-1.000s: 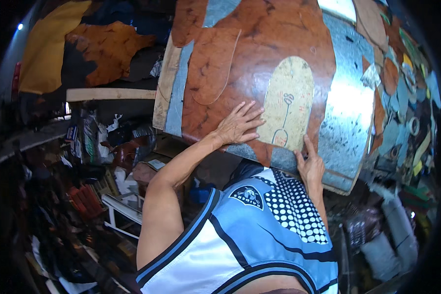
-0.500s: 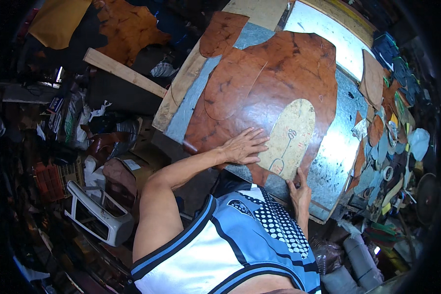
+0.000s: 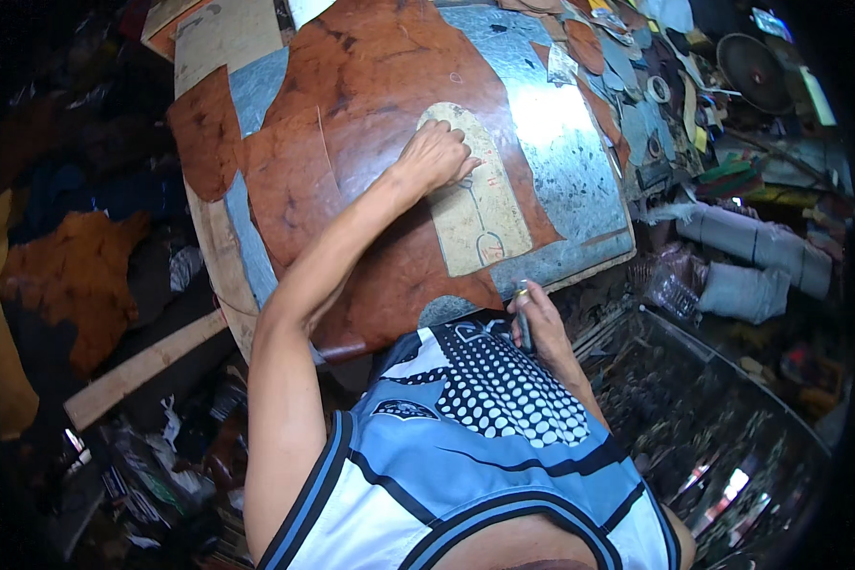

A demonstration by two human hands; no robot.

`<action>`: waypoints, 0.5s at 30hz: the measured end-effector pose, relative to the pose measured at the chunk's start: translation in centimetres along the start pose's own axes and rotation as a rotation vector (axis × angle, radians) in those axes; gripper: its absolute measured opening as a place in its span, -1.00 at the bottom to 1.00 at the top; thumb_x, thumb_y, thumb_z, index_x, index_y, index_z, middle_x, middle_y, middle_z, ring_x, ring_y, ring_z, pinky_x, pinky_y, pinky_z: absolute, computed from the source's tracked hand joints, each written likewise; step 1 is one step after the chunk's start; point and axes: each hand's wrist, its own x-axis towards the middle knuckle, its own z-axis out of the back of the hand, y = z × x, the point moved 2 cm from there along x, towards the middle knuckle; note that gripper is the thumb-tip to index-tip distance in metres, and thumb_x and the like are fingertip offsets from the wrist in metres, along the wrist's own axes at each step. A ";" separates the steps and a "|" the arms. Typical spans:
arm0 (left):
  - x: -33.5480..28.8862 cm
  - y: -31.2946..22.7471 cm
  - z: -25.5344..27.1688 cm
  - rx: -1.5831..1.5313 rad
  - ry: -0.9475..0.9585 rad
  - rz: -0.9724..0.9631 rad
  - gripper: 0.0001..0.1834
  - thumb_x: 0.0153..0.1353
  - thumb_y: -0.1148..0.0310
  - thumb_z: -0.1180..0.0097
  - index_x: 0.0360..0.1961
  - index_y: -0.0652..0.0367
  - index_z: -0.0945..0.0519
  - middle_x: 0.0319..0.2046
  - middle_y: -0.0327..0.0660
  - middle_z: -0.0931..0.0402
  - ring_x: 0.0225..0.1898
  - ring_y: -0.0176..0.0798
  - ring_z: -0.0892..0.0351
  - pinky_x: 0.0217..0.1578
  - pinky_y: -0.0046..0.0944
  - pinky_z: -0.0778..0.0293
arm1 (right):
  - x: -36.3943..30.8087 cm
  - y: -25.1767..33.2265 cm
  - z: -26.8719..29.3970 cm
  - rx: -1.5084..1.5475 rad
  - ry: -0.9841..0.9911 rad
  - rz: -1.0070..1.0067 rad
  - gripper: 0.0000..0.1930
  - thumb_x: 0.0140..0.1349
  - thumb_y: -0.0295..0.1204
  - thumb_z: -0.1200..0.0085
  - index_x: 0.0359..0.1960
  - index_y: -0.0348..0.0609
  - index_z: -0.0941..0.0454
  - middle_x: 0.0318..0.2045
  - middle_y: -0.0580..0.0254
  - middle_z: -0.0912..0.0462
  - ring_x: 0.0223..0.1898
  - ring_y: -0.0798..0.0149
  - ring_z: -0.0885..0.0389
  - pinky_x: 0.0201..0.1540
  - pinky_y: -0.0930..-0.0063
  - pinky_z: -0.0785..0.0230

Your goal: Cutting leather pieces for shoes using metal templates and a knife.

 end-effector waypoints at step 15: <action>8.5 4.1 -1.5 -0.431 1.058 0.239 0.09 0.07 -0.64 0.27 0.33 0.03 -0.42 0.39 0.11 -0.19 0.39 0.25 -0.18 0.34 0.24 -0.07 | 10.5 8.4 -12.2 -0.889 -0.146 0.785 -0.62 0.26 -0.43 -0.07 0.08 -0.36 -0.52 -0.07 -0.33 -0.60 0.02 -0.26 -0.57 0.09 0.12 -0.41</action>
